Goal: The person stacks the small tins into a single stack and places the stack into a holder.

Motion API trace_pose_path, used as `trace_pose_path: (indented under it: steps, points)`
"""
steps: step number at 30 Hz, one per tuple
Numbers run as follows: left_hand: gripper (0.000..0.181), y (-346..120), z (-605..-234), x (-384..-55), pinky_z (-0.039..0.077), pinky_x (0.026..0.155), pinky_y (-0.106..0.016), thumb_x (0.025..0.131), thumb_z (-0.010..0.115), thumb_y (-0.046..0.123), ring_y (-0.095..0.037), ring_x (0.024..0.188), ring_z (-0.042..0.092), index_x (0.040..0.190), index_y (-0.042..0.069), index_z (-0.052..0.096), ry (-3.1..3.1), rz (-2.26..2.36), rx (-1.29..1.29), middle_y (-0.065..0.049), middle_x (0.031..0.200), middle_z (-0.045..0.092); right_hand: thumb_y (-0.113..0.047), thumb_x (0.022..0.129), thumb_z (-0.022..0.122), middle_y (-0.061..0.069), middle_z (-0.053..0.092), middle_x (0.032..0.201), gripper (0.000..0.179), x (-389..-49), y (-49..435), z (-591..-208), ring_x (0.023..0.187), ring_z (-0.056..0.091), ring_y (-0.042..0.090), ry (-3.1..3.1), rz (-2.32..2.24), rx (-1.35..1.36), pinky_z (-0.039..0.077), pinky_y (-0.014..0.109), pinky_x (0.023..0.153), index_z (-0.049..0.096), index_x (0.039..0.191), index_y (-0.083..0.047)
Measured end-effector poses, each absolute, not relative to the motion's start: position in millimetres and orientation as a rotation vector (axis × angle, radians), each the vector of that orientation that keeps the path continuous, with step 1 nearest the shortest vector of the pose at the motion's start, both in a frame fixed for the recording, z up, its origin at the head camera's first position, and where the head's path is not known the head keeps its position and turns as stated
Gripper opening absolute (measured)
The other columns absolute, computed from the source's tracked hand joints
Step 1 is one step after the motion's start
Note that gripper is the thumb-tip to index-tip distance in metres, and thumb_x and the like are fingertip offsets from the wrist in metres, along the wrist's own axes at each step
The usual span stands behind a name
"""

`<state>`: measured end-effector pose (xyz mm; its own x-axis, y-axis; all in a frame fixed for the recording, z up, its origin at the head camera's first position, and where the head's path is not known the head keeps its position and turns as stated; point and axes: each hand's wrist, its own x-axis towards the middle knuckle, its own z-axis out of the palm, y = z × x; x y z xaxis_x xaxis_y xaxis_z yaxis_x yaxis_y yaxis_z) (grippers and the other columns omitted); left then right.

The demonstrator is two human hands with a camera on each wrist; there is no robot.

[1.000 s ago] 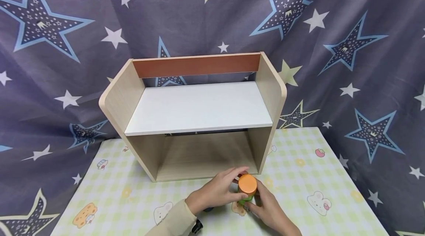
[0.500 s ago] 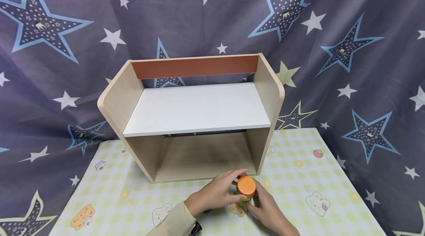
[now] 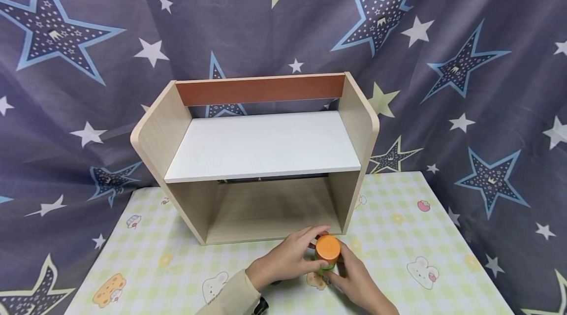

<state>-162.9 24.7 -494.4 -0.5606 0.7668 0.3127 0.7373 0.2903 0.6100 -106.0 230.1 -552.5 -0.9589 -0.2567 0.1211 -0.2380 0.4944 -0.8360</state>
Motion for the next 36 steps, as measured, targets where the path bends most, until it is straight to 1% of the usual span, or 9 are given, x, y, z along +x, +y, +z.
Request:
trace_pose_path:
  steps: [3, 7, 9, 14, 20, 25, 30, 33, 36]
  points:
    - [0.075, 24.5, -495.6, -163.0, 0.042, 0.089, -0.015, 0.084, 0.064, 0.041, -0.002, 0.111, 0.046, 0.145, 0.025, 0.024, 2.487, 1.159, 1.454, 0.007, 0.134, 0.041, -0.011, 0.08, 0.072, 0.005, 0.05, 0.126, 0.069, -102.1, 226.4, -542.3, 0.105, 0.056, 0.022, 2.681, -1.515, -0.438, 0.05, 0.039, 0.086, 0.034, 0.138, -0.014]
    - [0.074, 23.6, -496.2, -163.1, 0.044, 0.088, -0.016, 0.084, 0.064, 0.042, -0.002, 0.111, 0.046, 0.144, 0.028, 0.023, 2.473, 1.177, 1.442, 0.007, 0.133, 0.041, -0.007, 0.08, 0.072, 0.008, 0.051, 0.125, 0.069, -97.7, 221.3, -525.2, 0.105, 0.056, 0.024, 2.677, -1.492, -0.412, 0.049, 0.041, 0.087, 0.034, 0.138, -0.009]
    - [0.075, 22.7, -495.9, -162.8, 0.045, 0.087, -0.016, 0.084, 0.064, 0.042, -0.003, 0.111, 0.046, 0.144, 0.028, 0.023, 2.471, 1.177, 1.435, 0.007, 0.133, 0.041, -0.012, 0.081, 0.072, 0.005, 0.051, 0.125, 0.068, -99.2, 222.7, -528.2, 0.105, 0.055, 0.021, 2.692, -1.47, -0.414, 0.049, 0.039, 0.087, 0.035, 0.137, -0.011]
    - [0.075, 16.8, -495.6, -160.9, 0.046, 0.085, -0.017, 0.084, 0.064, 0.042, -0.003, 0.112, 0.047, 0.145, 0.028, 0.022, 2.462, 1.191, 1.378, 0.006, 0.133, 0.042, -0.025, 0.08, 0.073, -0.001, 0.052, 0.123, 0.069, -106.2, 229.6, -549.6, 0.105, 0.055, 0.015, 2.713, -1.45, -0.423, 0.049, 0.034, 0.087, 0.034, 0.137, -0.019]
    - [0.074, -3.0, -494.3, -156.0, 0.046, 0.082, -0.013, 0.084, 0.065, 0.037, -0.004, 0.113, 0.046, 0.144, 0.027, 0.024, 2.456, 1.301, 1.272, 0.005, 0.13, 0.045, -0.029, 0.078, 0.075, -0.004, 0.053, 0.119, 0.069, -106.1, 229.0, -550.8, 0.103, 0.056, 0.014, 2.725, -1.448, -0.412, 0.05, 0.033, 0.085, 0.037, 0.135, -0.019]
    - [0.072, -26.3, -491.9, -150.9, 0.047, 0.086, -0.018, 0.084, 0.067, 0.035, -0.006, 0.116, 0.045, 0.143, 0.025, 0.027, 2.532, 1.36, 1.234, 0.007, 0.13, 0.045, -0.029, 0.078, 0.075, -0.004, 0.053, 0.119, 0.066, -106.3, 227.6, -550.4, 0.104, 0.056, 0.015, 2.729, -1.44, -0.382, 0.05, 0.032, 0.085, 0.039, 0.132, -0.022]
    - [0.071, -49.9, -491.0, -144.5, 0.047, 0.087, -0.022, 0.085, 0.066, 0.035, -0.01, 0.117, 0.045, 0.143, 0.024, 0.028, 2.63, 1.37, 1.2, 0.007, 0.131, 0.045, -0.03, 0.078, 0.074, -0.001, 0.052, 0.121, 0.065, -106.9, 226.5, -549.8, 0.107, 0.055, 0.018, 2.7, -1.446, -0.368, 0.05, 0.031, 0.085, 0.039, 0.132, -0.02]
    - [0.07, -62.0, -492.9, -140.9, 0.048, 0.087, -0.025, 0.085, 0.067, 0.033, -0.012, 0.118, 0.045, 0.143, 0.023, 0.029, 2.671, 1.377, 1.184, 0.007, 0.132, 0.044, -0.026, 0.08, 0.073, 0.001, 0.051, 0.123, 0.063, -105.8, 225.1, -547.1, 0.109, 0.054, 0.02, 2.67, -1.456, -0.356, 0.051, 0.032, 0.083, 0.039, 0.133, -0.019]
    - [0.07, -72.4, -496.1, -136.6, 0.049, 0.087, -0.027, 0.084, 0.067, 0.032, -0.012, 0.118, 0.045, 0.142, 0.023, 0.03, 2.696, 1.383, 1.146, 0.007, 0.133, 0.044, -0.018, 0.082, 0.072, 0.005, 0.051, 0.123, 0.062, -103.8, 222.3, -541.8, 0.109, 0.054, 0.024, 2.639, -1.48, -0.336, 0.052, 0.035, 0.082, 0.038, 0.134, -0.015]
